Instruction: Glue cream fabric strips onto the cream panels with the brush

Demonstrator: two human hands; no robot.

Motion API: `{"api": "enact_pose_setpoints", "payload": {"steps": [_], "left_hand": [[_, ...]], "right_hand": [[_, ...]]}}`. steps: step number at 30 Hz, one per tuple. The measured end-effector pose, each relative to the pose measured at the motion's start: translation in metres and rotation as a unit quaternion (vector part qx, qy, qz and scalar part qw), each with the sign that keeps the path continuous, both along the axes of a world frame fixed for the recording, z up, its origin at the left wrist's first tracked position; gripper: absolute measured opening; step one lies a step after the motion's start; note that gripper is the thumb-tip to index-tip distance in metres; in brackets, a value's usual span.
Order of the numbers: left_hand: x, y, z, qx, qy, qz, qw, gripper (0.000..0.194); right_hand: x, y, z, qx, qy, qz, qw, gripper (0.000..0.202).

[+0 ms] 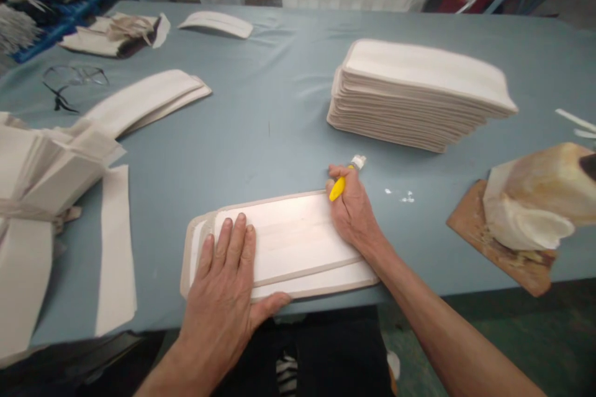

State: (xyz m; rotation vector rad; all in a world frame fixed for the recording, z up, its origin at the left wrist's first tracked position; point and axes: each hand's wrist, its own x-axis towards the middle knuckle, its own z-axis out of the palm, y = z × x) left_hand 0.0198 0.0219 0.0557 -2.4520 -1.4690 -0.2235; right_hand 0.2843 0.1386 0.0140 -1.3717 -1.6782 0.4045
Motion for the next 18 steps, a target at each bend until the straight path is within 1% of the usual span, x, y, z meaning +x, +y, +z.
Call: {"api": "enact_pose_setpoints", "payload": {"steps": [5,10,14,16,18], "left_hand": [[0.014,-0.014,-0.004,-0.015,-0.048,-0.032,0.998,0.101],[0.033,-0.01,-0.007,-0.023,-0.064,-0.047,0.997,0.101],[0.061,-0.003,-0.005,-0.022,-0.052,-0.065,0.996,0.107],[0.079,0.001,0.0,-0.031,-0.052,-0.077,0.995,0.112],[0.095,0.005,0.007,-0.059,-0.074,-0.096,0.991,0.114]], "right_hand": [[-0.001,0.0,0.003,0.001,-0.001,-0.005,1.0,0.021],[-0.001,-0.001,0.006,-0.003,-0.008,-0.005,1.0,0.02],[-0.002,-0.001,0.007,-0.005,-0.006,-0.001,1.0,0.021],[-0.002,-0.002,0.007,-0.007,0.001,-0.002,1.0,0.021],[-0.001,-0.002,0.007,-0.012,0.008,-0.003,1.0,0.023]]}}
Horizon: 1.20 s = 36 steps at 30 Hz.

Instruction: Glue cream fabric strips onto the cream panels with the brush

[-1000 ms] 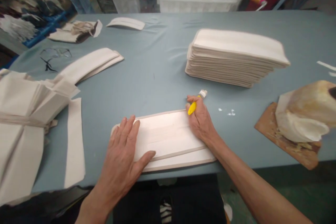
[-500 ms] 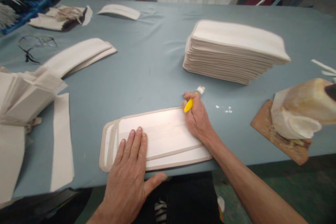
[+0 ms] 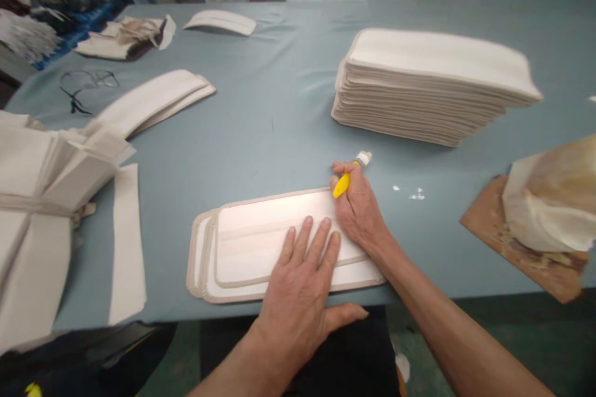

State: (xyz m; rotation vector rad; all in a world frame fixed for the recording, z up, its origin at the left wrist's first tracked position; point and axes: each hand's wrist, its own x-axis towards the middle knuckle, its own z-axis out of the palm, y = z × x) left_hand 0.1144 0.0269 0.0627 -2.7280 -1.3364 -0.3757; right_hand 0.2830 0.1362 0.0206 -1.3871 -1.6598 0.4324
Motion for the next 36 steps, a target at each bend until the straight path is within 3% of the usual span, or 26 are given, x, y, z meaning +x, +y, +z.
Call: {"api": "enact_pose_setpoints", "payload": {"steps": [3,6,8,11,14,18,27,36], "left_hand": [[0.008,0.001,0.014,-0.043,-0.071,-0.024,0.996,0.093],[-0.014,-0.009,0.026,-0.029,-0.174,0.005,0.984,0.045],[-0.043,-0.019,0.029,-0.011,-0.244,0.114,0.963,0.03],[-0.091,-0.033,0.028,-0.047,-0.283,0.336,0.897,0.031],[-0.121,-0.039,0.023,-0.088,-0.27,0.423,0.86,0.045],[-0.125,-0.038,0.016,-0.085,-0.249,0.415,0.871,0.049],[-0.123,-0.036,0.007,-0.042,-0.205,0.352,0.912,0.032],[-0.117,-0.029,0.01,-0.067,-0.187,0.371,0.907,0.028]], "right_hand": [[0.001,0.001,-0.002,-0.005,0.008,-0.003,1.0,0.025],[0.002,0.002,-0.005,-0.009,0.008,-0.006,1.0,0.026],[0.003,0.003,-0.006,-0.012,0.005,-0.006,1.0,0.027],[0.004,0.003,-0.005,-0.015,0.0,-0.008,1.0,0.027],[0.004,0.002,-0.003,-0.016,-0.006,-0.011,1.0,0.026],[0.005,0.002,-0.001,-0.021,-0.016,-0.019,0.999,0.027],[0.007,-0.002,0.005,-0.038,-0.029,-0.022,0.999,0.028],[0.004,-0.007,0.013,-0.061,-0.061,-0.048,0.995,0.034]]}}
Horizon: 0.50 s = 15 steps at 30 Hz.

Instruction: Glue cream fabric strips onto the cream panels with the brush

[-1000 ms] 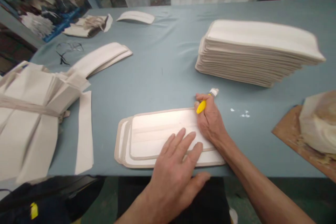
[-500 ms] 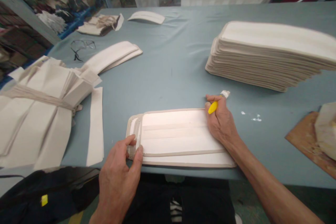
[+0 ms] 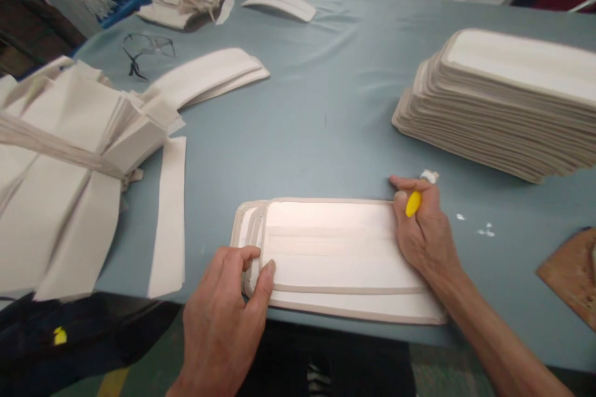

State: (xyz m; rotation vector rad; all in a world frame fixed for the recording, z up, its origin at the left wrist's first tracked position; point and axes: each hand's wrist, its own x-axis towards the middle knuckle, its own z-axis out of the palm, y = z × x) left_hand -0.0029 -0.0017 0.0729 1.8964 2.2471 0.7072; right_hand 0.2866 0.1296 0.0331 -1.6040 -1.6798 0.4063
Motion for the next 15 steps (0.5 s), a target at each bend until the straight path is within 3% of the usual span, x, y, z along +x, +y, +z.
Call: {"api": "enact_pose_setpoints", "payload": {"steps": [7,10,12,15], "left_hand": [[0.0,0.006,0.007,-0.054,-0.125,0.07,0.988,0.033],[0.002,0.006,0.014,-0.077,-0.224,0.131,0.963,0.043],[0.006,0.0,0.015,-0.096,-0.363,0.183,0.909,0.056],[0.017,-0.01,0.005,-0.094,-0.583,0.25,0.768,0.078]], "right_hand": [[0.0,0.0,-0.003,0.001,-0.013,-0.009,1.0,0.035],[-0.001,0.001,-0.006,0.013,0.005,0.003,1.0,0.031],[-0.003,0.001,-0.009,0.032,0.014,0.013,0.999,0.029],[-0.004,0.002,-0.011,0.061,0.01,0.03,0.998,0.025]]}}
